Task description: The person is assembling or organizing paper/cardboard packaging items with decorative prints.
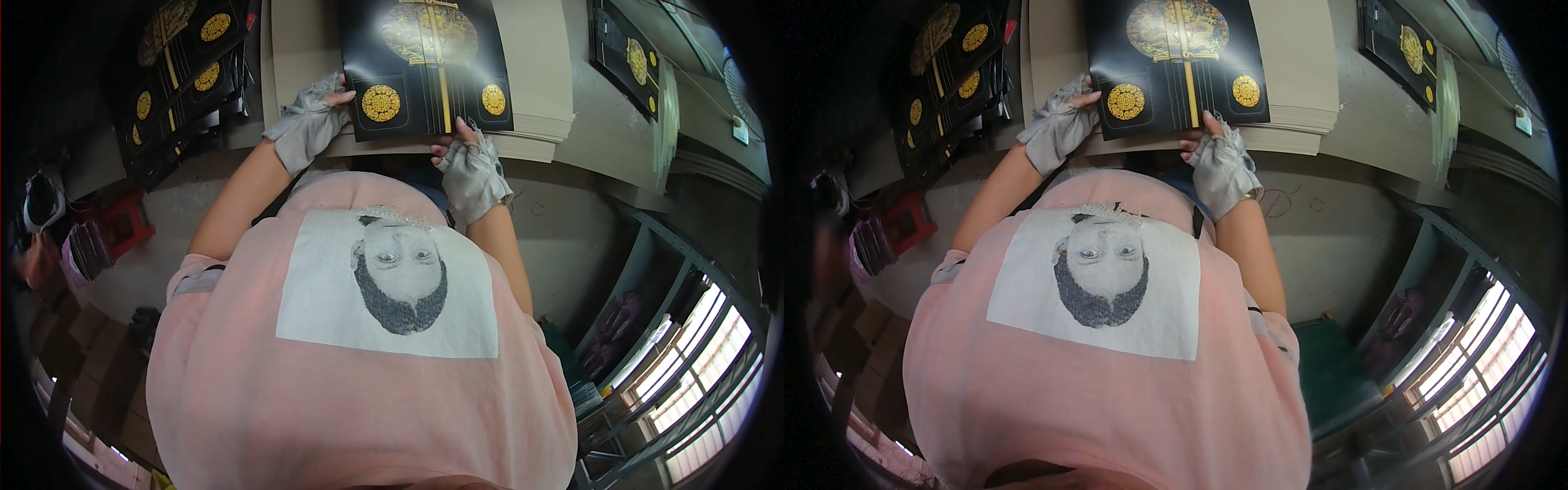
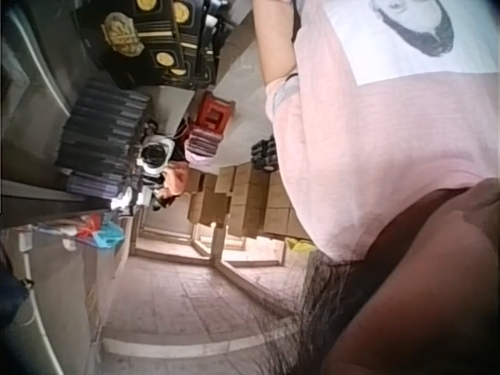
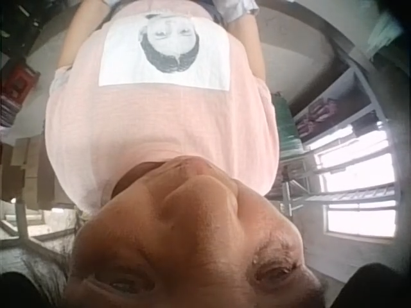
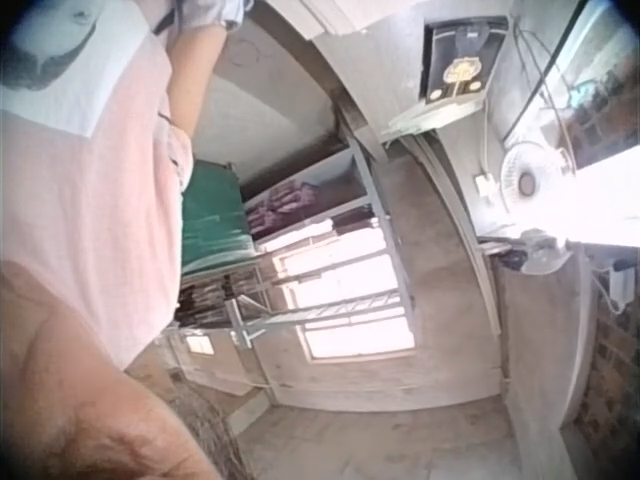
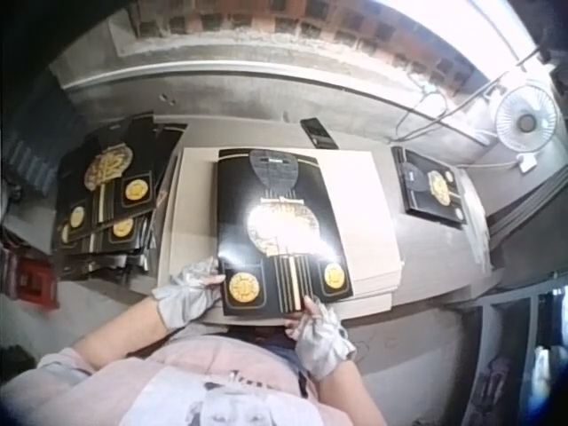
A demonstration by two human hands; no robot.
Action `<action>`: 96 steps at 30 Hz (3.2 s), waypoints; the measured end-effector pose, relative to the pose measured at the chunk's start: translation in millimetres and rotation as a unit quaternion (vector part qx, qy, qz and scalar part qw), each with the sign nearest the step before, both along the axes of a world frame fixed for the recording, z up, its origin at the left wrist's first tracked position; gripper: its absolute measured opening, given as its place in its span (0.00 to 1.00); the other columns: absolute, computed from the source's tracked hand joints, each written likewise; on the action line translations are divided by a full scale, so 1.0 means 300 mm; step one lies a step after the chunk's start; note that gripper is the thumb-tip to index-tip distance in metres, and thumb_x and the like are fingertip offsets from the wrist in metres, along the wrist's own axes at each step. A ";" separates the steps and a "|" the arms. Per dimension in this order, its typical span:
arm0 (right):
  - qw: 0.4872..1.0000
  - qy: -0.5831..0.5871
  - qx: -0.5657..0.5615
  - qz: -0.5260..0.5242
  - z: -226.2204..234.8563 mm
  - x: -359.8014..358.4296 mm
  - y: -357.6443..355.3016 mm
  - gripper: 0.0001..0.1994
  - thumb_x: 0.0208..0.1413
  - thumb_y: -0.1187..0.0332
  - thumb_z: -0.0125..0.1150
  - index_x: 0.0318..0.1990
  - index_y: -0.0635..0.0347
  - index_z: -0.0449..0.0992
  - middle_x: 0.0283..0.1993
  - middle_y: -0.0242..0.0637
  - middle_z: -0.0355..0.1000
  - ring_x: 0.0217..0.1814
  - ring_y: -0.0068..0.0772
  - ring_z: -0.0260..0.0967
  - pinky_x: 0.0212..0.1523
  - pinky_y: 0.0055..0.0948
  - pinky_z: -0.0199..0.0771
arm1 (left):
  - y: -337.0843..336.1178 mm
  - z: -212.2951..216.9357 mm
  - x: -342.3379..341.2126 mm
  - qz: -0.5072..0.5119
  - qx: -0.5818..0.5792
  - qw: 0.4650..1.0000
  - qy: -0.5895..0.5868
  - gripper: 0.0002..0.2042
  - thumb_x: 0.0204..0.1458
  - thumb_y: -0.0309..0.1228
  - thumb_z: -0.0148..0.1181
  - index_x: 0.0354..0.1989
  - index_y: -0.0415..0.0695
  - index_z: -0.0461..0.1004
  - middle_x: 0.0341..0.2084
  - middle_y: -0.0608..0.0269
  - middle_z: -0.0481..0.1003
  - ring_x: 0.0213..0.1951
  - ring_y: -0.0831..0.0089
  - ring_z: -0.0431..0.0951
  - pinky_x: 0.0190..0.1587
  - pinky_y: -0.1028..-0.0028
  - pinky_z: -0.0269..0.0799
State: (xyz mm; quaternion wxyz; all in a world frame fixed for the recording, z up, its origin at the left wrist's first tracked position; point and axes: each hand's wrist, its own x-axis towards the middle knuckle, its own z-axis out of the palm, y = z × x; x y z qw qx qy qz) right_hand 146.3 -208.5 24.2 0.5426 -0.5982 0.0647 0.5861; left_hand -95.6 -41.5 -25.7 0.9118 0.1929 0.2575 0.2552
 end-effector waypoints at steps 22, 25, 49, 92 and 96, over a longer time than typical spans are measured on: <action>0.965 0.089 0.229 -0.090 0.017 0.001 0.056 0.14 0.66 0.59 0.63 0.46 0.61 0.72 0.36 0.41 0.75 0.35 0.37 0.76 0.41 0.37 0.78 | 0.006 0.097 0.069 -0.036 0.095 0.992 0.080 0.19 0.61 0.25 0.61 0.61 0.37 0.73 0.56 0.57 0.78 0.55 0.67 0.79 0.65 0.68 0.71; 0.987 0.035 0.123 -0.095 -0.031 0.002 0.078 0.16 0.66 0.56 0.63 0.46 0.61 0.71 0.37 0.42 0.76 0.36 0.37 0.76 0.40 0.36 0.77 | 0.018 0.074 0.063 -0.017 0.087 0.990 0.105 0.20 0.60 0.27 0.64 0.60 0.38 0.73 0.51 0.60 0.80 0.57 0.70 0.77 0.65 0.72 0.68; 0.477 -0.786 0.059 0.389 -0.011 0.165 0.025 0.39 0.50 0.46 0.70 0.69 0.48 0.69 0.73 0.51 0.61 0.76 0.53 0.58 0.74 0.54 0.55 | -0.107 0.141 0.135 -0.204 0.713 0.369 0.560 0.45 0.54 0.55 0.65 0.78 0.58 0.51 0.76 0.49 0.52 0.77 0.50 0.52 0.75 0.61 0.54; 0.332 -0.648 0.307 0.613 0.062 -0.088 0.376 0.15 0.54 0.63 0.61 0.50 0.43 0.83 0.41 0.33 0.76 0.47 0.42 0.75 0.48 0.38 0.77 | -0.148 -0.088 -0.074 -0.025 0.324 0.687 0.650 0.24 0.64 0.50 0.51 0.41 0.38 0.81 0.42 0.41 0.81 0.47 0.45 0.80 0.53 0.56 0.72; 0.323 -0.636 0.287 0.639 0.053 -0.121 0.402 0.18 0.55 0.60 0.62 0.53 0.44 0.82 0.46 0.36 0.76 0.52 0.42 0.74 0.54 0.37 0.75 | -0.162 -0.030 -0.070 -0.013 0.337 0.692 0.638 0.23 0.65 0.48 0.52 0.42 0.37 0.82 0.41 0.42 0.82 0.48 0.46 0.80 0.52 0.57 0.73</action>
